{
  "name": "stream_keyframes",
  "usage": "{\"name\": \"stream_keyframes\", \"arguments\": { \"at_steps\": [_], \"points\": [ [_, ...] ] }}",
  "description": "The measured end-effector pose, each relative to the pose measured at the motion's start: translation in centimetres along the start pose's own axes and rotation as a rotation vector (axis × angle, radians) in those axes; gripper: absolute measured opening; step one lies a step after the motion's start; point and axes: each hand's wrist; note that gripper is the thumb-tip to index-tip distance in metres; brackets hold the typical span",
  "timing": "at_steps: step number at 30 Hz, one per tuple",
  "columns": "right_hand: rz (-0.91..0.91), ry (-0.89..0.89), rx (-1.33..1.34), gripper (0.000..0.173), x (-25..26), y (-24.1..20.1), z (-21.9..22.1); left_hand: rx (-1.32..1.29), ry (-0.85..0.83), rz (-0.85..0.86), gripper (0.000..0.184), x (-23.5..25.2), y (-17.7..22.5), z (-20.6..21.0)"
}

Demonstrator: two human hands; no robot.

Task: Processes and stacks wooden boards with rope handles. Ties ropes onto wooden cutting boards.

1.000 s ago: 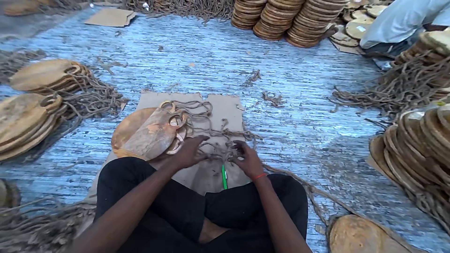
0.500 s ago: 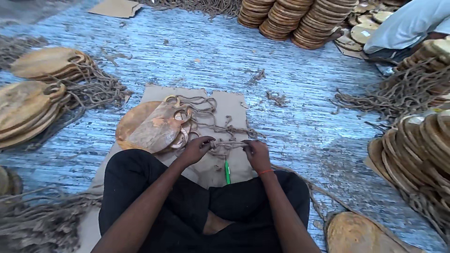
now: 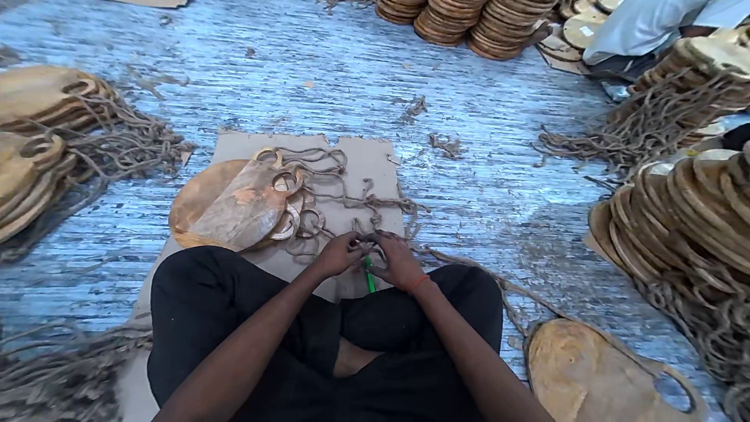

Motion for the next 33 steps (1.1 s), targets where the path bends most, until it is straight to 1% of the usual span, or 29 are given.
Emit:
{"name": "stream_keyframes", "arguments": {
  "at_steps": [3, 5, 7, 9, 11, 12, 13, 16, 19, 20, 22, 24, 26, 29, 33],
  "points": [
    [0.047, 0.056, 0.144, 0.04, 0.5, 0.1, 0.4, -0.171, 0.009, -0.049, 0.033, 0.1, 0.4, -0.7],
    [0.117, 0.082, 0.311, 0.031, 0.5, 0.1, 0.0, -0.148, 0.062, -0.07, 0.03, 0.2, 0.1, -0.7],
    [0.201, 0.02, 0.42, 0.027, 0.5, 0.1, -0.2, -0.035, 0.059, -0.096, 0.03, 0.5, -0.6, -0.6],
    [0.279, -0.118, 0.401, 0.022, 0.8, 0.3, 0.0, 0.073, -0.035, -0.173, 0.033, 0.9, -1.3, -0.2],
    [0.329, -0.278, 0.316, 0.026, 1.4, 0.6, 0.2, 0.143, -0.176, -0.276, 0.037, 1.3, -2.0, 0.1],
    [0.344, -0.327, 0.281, 0.027, 1.6, 0.7, 0.3, 0.158, -0.216, -0.305, 0.039, 1.5, -2.4, 0.3],
    [0.353, -0.346, 0.26, 0.027, 1.8, 0.7, 0.4, 0.153, -0.217, -0.315, 0.04, 1.6, -2.7, 0.4],
    [0.396, -0.29, 0.283, 0.023, 2.1, 0.8, 0.2, 0.104, -0.077, -0.274, 0.046, 1.9, -2.6, 0.1],
    [0.435, -0.189, 0.284, 0.024, 2.0, 0.9, 0.2, 0.073, 0.02, -0.18, 0.071, 2.5, -3.1, -0.2],
    [0.447, -0.156, 0.281, 0.023, 1.9, 0.8, 0.1, 0.057, 0.025, -0.16, 0.073, 2.5, -3.2, -0.1],
    [0.465, -0.115, 0.304, 0.023, 2.0, 0.5, -0.1, 0.016, 0.027, -0.157, 0.065, 2.3, -3.1, 0.2],
    [0.465, -0.111, 0.355, 0.022, 2.1, -0.1, -0.2, 0.016, 0.024, -0.166, 0.057, 2.0, -2.8, 0.9],
    [0.456, -0.115, 0.365, 0.02, 2.3, -0.5, 0.1, 0.056, 0.032, -0.15, 0.059, 1.9, -2.7, 1.5],
    [0.492, -0.085, 0.333, 0.019, 2.8, -0.9, 0.2, 0.103, 0.133, -0.091, 0.065, 2.7, -3.0, 1.5],
    [0.502, -0.052, 0.317, 0.021, 2.7, -0.6, 0.1, 0.098, 0.198, -0.052, 0.058, 3.9, -3.5, 1.7]
  ]
}}
Point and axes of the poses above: each hand's wrist, its own x-axis towards the middle knuckle, its own z-axis out of the palm, y = z × x, and after that the axes turned 1 degree about z, right-handed
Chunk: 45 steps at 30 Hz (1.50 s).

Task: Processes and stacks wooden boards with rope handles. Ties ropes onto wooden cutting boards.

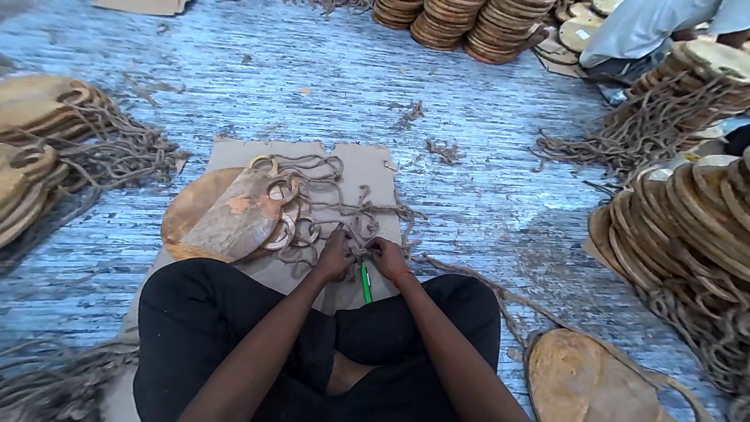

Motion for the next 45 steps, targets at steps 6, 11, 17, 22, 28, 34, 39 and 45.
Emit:
{"name": "stream_keyframes", "arguments": {
  "at_steps": [6, 11, 17, 22, 28, 34, 39, 45],
  "points": [
    [-0.002, -0.072, -0.002, 0.022, 0.3, 0.5, 0.3, 0.026, 0.014, -0.023, 0.084, -0.1, 0.6, -0.3],
    [-0.011, -0.102, -0.013, 0.022, -0.1, 0.4, 0.3, -0.097, 0.117, -0.033, 0.064, 1.2, -0.1, -1.8],
    [-0.006, -0.149, -0.11, 0.022, 2.0, 2.2, 1.3, 0.122, 0.135, -0.094, 0.028, 0.2, 0.7, -0.8],
    [0.009, -0.141, -0.059, 0.019, 1.9, 2.3, 1.4, 0.033, -0.163, -0.077, 0.043, 0.0, 0.1, 0.5],
    [0.001, -0.154, 0.021, 0.025, 2.0, 2.7, 1.6, -0.049, -0.16, -0.093, 0.073, 0.7, -0.1, 0.4],
    [-0.055, -0.107, 0.059, 0.024, 1.1, 2.6, 1.0, -0.069, -0.122, -0.072, 0.025, 0.4, -0.1, 0.3],
    [-0.033, -0.059, 0.065, 0.015, 0.7, 2.0, 0.8, -0.092, -0.097, -0.068, 0.034, -0.5, 0.1, 0.9],
    [0.002, 0.004, 0.088, 0.015, 1.0, 2.2, 1.3, -0.047, -0.053, -0.111, 0.028, -0.2, 0.0, 1.3]
  ]
}}
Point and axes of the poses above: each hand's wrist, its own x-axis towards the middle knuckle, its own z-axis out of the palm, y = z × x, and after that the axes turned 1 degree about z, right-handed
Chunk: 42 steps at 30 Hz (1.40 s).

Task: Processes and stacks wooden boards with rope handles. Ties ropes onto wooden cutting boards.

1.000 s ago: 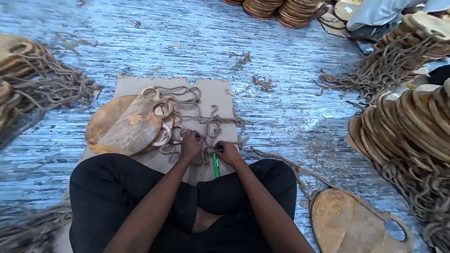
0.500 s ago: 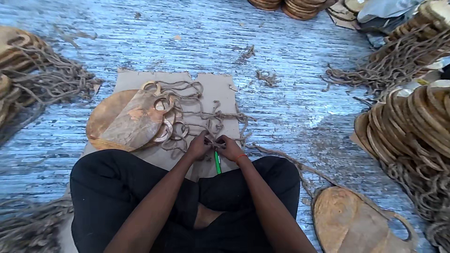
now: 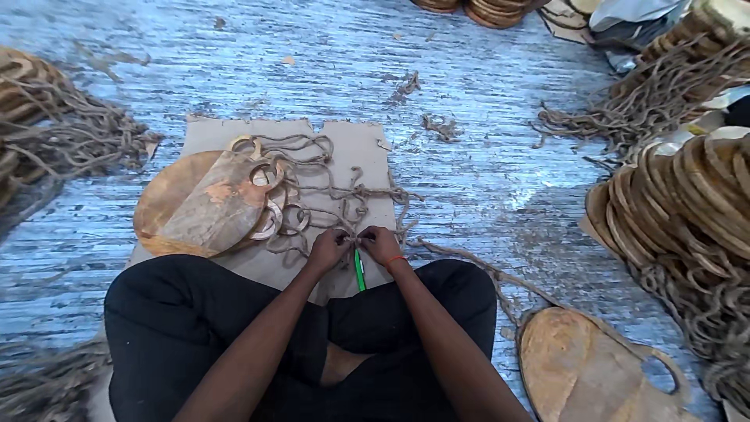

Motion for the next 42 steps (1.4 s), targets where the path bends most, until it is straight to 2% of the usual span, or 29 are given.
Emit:
{"name": "stream_keyframes", "arguments": {
  "at_steps": [6, 14, 22, 25, 28, 34, 38, 42],
  "points": [
    [0.073, -0.033, 0.039, 0.015, 0.2, -0.2, -0.2, -0.098, -0.06, -0.078, 0.027, -0.1, 0.1, 0.0],
    [0.098, -0.025, 0.012, 0.014, 0.9, 0.2, 0.4, -0.1, -0.031, -0.135, 0.025, 0.0, 0.5, 0.1],
    [0.184, -0.026, 0.028, 0.015, 1.5, -0.6, 0.1, 0.004, 0.05, -0.13, 0.021, 0.5, 1.2, 0.8],
    [0.199, -0.058, -0.001, 0.014, 1.6, -0.5, 0.1, 0.011, -0.001, -0.133, 0.02, 0.6, 1.1, 0.5],
    [0.241, -0.166, -0.088, 0.015, 1.7, -0.5, -0.2, 0.011, -0.081, -0.126, 0.021, 0.3, 0.7, 0.3],
    [0.204, -0.07, -0.13, 0.013, 2.1, -1.2, 0.3, 0.12, 0.023, -0.102, 0.023, 0.8, 1.2, 0.8],
    [0.283, -0.227, -0.168, 0.017, 2.3, -0.7, -0.1, 0.125, -0.042, -0.084, 0.021, 0.4, 0.6, 0.9],
    [0.274, -0.157, -0.155, 0.014, 2.2, -1.2, 0.0, 0.118, -0.003, -0.111, 0.023, 0.2, 1.3, 0.9]
  ]
}}
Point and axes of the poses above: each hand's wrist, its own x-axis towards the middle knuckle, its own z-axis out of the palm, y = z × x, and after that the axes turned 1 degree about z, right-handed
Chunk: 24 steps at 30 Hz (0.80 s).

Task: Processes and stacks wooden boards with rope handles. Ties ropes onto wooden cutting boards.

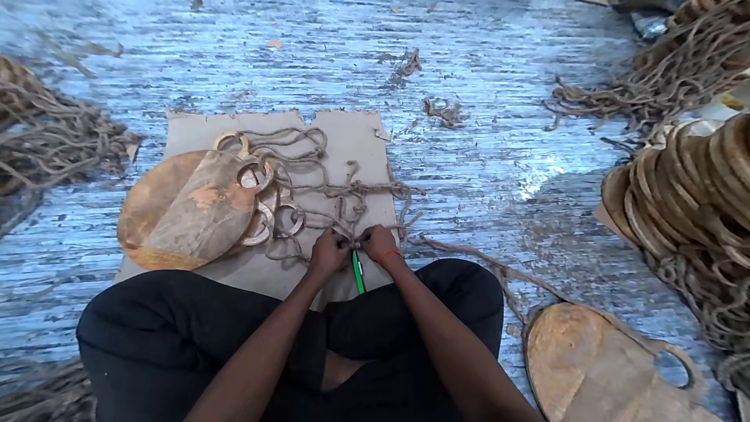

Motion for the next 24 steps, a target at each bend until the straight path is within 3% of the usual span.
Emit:
{"name": "stream_keyframes", "arguments": {
  "at_steps": [7, 21, 24],
  "points": [
    [0.072, -0.111, -0.115, 0.022, 0.6, -1.1, -0.7, 0.063, -0.007, 0.039, 0.023, 0.1, -0.3, -0.2],
    [0.058, 0.076, -0.022, 0.014, -0.6, -1.4, 0.8, 0.141, 0.052, 0.027, 0.022, 0.6, 0.1, 0.8],
    [0.093, 0.028, -0.059, 0.017, -0.8, -1.2, 1.2, 0.168, 0.051, 0.055, 0.02, -0.1, -0.5, 1.3]
  ]
}}
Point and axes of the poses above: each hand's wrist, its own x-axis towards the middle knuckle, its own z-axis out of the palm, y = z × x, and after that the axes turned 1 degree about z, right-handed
